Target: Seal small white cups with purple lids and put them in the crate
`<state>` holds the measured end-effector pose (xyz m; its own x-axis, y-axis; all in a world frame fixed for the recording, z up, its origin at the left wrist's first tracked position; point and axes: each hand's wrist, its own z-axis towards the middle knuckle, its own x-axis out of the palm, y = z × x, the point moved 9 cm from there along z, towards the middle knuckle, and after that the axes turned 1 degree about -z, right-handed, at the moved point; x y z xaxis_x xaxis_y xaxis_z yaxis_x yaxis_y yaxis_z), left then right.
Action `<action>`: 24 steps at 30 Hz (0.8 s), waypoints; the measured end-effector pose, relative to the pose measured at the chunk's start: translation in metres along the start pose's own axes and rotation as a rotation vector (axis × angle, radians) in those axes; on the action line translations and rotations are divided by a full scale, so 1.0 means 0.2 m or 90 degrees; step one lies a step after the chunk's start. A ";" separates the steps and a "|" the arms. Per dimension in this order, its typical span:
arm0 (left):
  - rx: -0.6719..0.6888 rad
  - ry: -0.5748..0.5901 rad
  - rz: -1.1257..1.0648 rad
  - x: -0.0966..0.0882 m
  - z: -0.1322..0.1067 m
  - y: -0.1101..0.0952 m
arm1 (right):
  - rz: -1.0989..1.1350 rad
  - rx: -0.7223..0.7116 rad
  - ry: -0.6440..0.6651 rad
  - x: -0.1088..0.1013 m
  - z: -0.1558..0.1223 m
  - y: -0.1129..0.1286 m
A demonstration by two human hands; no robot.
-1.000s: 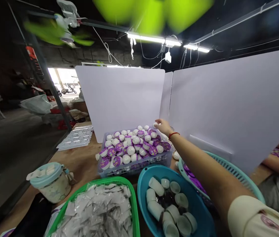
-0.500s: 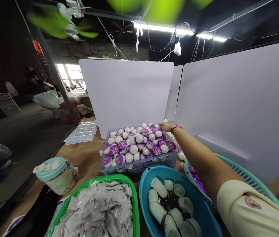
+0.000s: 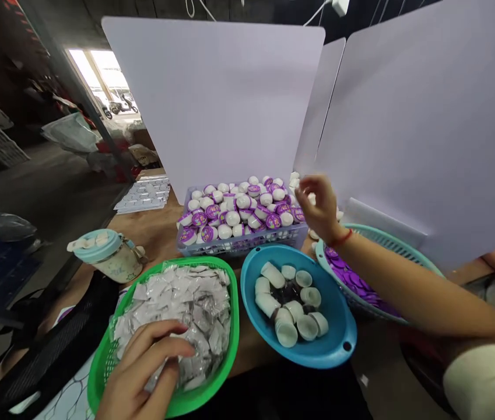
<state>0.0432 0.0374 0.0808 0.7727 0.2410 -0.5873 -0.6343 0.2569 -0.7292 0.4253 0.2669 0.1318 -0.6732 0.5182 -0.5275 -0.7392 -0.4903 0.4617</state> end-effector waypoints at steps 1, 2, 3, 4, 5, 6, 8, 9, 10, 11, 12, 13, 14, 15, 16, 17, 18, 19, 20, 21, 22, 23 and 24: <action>0.002 0.026 -0.005 0.03 0.00 -0.03 | 0.018 -0.089 0.096 0.05 -0.15 0.12; 0.016 0.053 -0.008 0.07 0.01 -0.08 | 0.003 -0.161 0.244 0.14 -0.32 0.21; 0.039 0.086 -0.010 0.12 0.01 -0.13 | -0.035 -0.207 0.388 0.23 -0.49 0.27; 0.068 0.120 -0.012 0.18 0.01 -0.18 | -0.078 -0.234 0.511 0.31 -0.64 0.30; 0.095 0.157 -0.015 0.24 0.00 -0.24 | -0.126 -0.244 0.595 0.37 -0.76 0.30; 0.116 0.194 -0.018 0.30 -0.01 -0.29 | -0.168 -0.245 0.640 0.41 -0.83 0.30; 0.139 0.258 -0.024 0.42 -0.05 -0.37 | -0.227 -0.245 0.660 0.46 -0.88 0.28; 0.144 0.290 -0.025 0.48 -0.07 -0.41 | -0.255 -0.248 0.664 0.48 -0.89 0.28; 0.151 0.321 -0.025 0.53 -0.10 -0.43 | -0.279 -0.252 0.669 0.50 -0.89 0.27; 0.156 0.354 -0.025 0.58 -0.13 -0.45 | -0.298 -0.255 0.674 0.52 -0.88 0.27; 0.160 0.380 -0.026 0.62 -0.15 -0.46 | -0.313 -0.256 0.679 0.53 -0.88 0.27; 0.160 0.399 -0.026 0.65 -0.18 -0.47 | -0.328 -0.254 0.686 0.54 -0.89 0.26; 0.157 0.409 -0.026 0.67 -0.19 -0.47 | -0.340 -0.250 0.692 0.55 -0.89 0.26; 0.152 0.412 -0.023 0.69 -0.21 -0.46 | -0.350 -0.243 0.697 0.56 -0.89 0.25; 0.147 0.409 -0.013 0.71 -0.21 -0.45 | -0.360 -0.233 0.702 0.57 -0.90 0.24; 0.142 0.401 0.006 0.72 -0.20 -0.44 | -0.370 -0.221 0.708 0.59 -0.90 0.22; 0.138 0.389 0.039 0.74 -0.19 -0.43 | -0.382 -0.208 0.714 0.60 -0.91 0.20; 0.131 0.377 0.081 0.76 -0.16 -0.42 | -0.393 -0.195 0.721 0.61 -0.91 0.19; 0.122 0.364 0.125 0.78 -0.13 -0.40 | -0.404 -0.184 0.728 0.62 -0.91 0.17; 0.111 0.353 0.169 0.81 -0.10 -0.39 | -0.412 -0.175 0.735 0.63 -0.91 0.16; 0.097 0.345 0.203 0.84 -0.07 -0.38 | -0.417 -0.168 0.742 0.64 -0.92 0.15; 0.085 0.339 0.228 0.87 -0.03 -0.37 | -0.418 -0.162 0.747 0.65 -0.92 0.15; 0.074 0.335 0.247 0.90 0.00 -0.37 | -0.416 -0.156 0.752 0.65 -0.92 0.15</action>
<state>0.2279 0.0625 0.0292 0.3781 -0.1452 -0.9143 -0.8446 0.3504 -0.4049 0.3200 0.1912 -0.0536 0.3014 -0.1383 -0.9434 -0.8070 -0.5641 -0.1751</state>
